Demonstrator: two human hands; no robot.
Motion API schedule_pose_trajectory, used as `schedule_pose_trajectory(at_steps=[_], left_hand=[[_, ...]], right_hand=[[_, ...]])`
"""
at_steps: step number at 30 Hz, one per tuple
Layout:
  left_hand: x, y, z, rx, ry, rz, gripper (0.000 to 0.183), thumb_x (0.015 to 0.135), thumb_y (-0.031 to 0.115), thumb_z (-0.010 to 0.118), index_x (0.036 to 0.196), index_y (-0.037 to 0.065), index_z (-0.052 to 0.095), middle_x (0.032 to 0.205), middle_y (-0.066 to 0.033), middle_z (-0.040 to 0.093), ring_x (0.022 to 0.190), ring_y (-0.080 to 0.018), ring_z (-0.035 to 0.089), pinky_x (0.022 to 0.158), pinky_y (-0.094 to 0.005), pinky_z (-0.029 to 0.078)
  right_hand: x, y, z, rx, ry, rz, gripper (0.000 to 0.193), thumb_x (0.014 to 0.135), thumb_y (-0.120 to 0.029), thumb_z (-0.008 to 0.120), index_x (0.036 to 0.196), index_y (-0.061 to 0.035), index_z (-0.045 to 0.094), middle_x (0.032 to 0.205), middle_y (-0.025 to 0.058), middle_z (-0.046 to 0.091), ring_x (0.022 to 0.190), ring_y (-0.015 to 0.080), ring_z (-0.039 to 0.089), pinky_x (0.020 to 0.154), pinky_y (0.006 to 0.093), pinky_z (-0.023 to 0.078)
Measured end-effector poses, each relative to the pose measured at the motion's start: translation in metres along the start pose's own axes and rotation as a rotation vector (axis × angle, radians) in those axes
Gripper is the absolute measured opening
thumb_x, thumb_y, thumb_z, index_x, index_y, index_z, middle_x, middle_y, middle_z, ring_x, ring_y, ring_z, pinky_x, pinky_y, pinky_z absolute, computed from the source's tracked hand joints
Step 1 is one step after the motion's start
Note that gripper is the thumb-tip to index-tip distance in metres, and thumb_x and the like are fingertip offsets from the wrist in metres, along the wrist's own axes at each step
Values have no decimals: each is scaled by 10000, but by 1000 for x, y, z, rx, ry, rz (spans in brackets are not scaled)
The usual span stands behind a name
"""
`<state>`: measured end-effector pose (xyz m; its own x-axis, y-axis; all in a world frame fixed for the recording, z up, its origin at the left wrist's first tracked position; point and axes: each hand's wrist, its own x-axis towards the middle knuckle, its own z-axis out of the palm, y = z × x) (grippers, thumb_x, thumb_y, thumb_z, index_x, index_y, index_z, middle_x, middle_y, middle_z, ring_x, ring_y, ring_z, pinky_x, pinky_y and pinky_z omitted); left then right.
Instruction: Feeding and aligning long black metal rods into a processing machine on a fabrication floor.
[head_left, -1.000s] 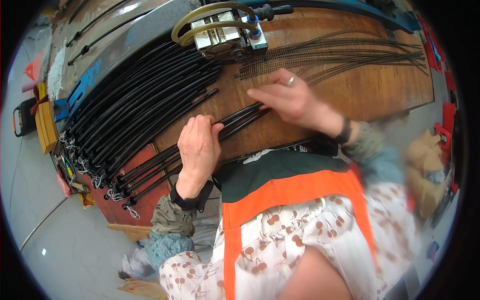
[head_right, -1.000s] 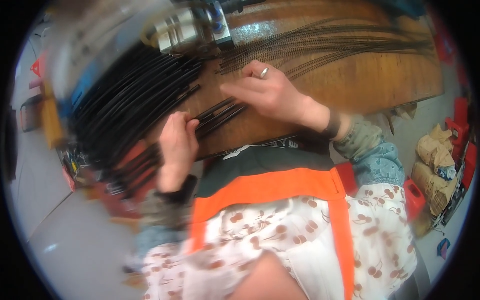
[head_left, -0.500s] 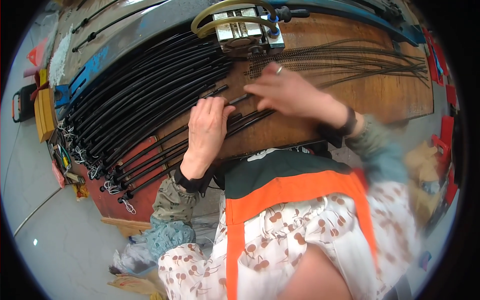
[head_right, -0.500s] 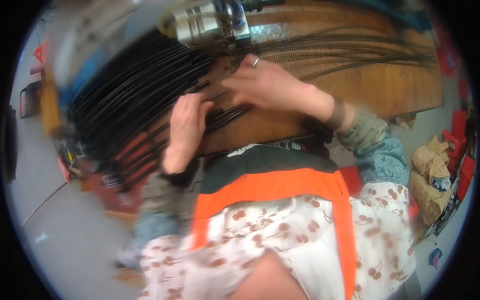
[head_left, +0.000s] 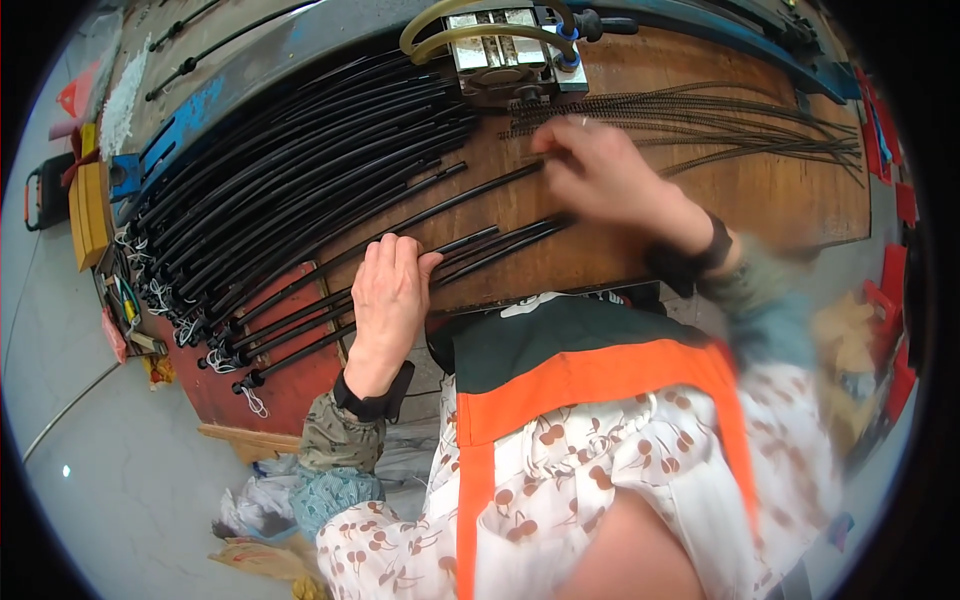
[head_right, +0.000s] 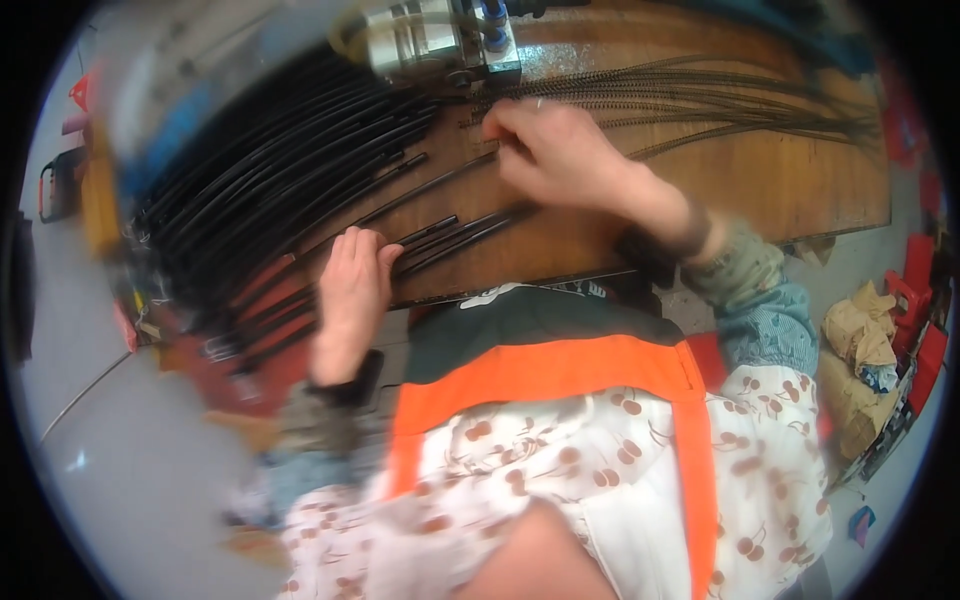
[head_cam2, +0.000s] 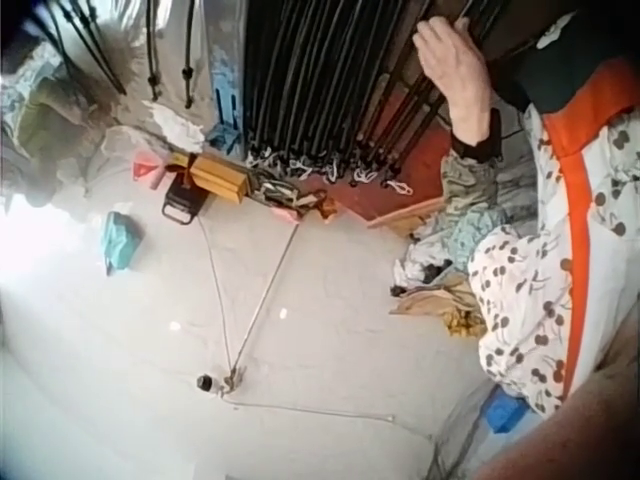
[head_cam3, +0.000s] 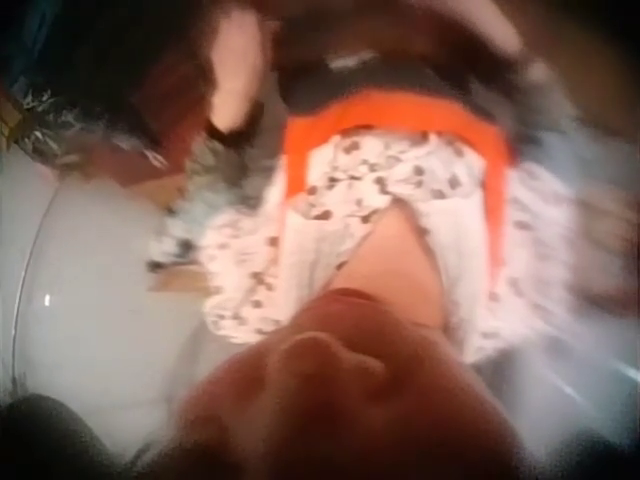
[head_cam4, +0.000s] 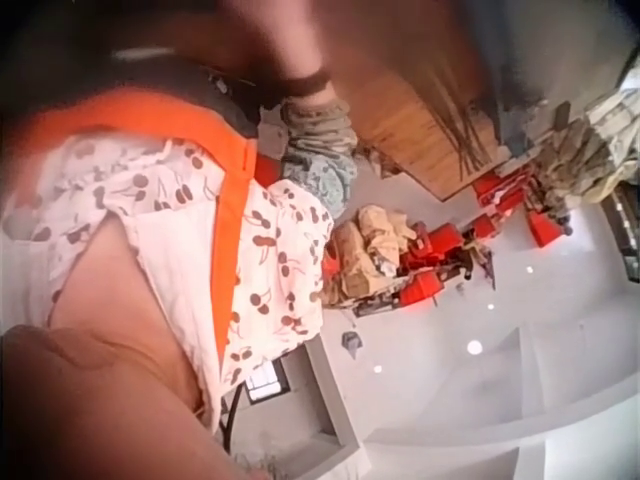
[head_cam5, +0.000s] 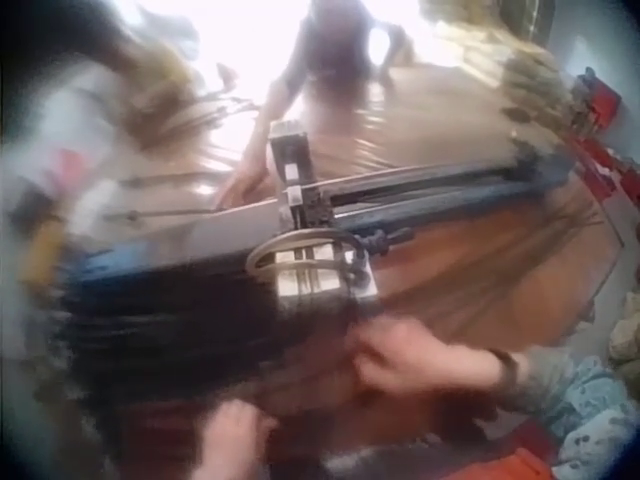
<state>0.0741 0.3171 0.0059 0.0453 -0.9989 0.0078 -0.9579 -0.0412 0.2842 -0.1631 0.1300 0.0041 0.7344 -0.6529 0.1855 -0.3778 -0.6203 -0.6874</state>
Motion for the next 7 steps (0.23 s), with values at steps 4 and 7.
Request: schedule_pose_trajectory(at_steps=[4,7], left_hand=[[14,25,-10,-130,87,60,193,890,206,704,880,72,564,814,-86,527,781,-279,552,673,-384,479],[19,29,-9,-130,97,79,201,890,220,706,898,71,571,818,-86,531,793,-285,559,676,-378,487]], right_hand=[[-28,-11,7,97,-153,-108,332,832,-235,765,1128,-100,702,827,103,649,763,288,625,683,387,512],[-35,-9,3,142,-137,-63,301,852,-250,751,1107,-95,707,990,123,716,911,312,676,777,365,542]])
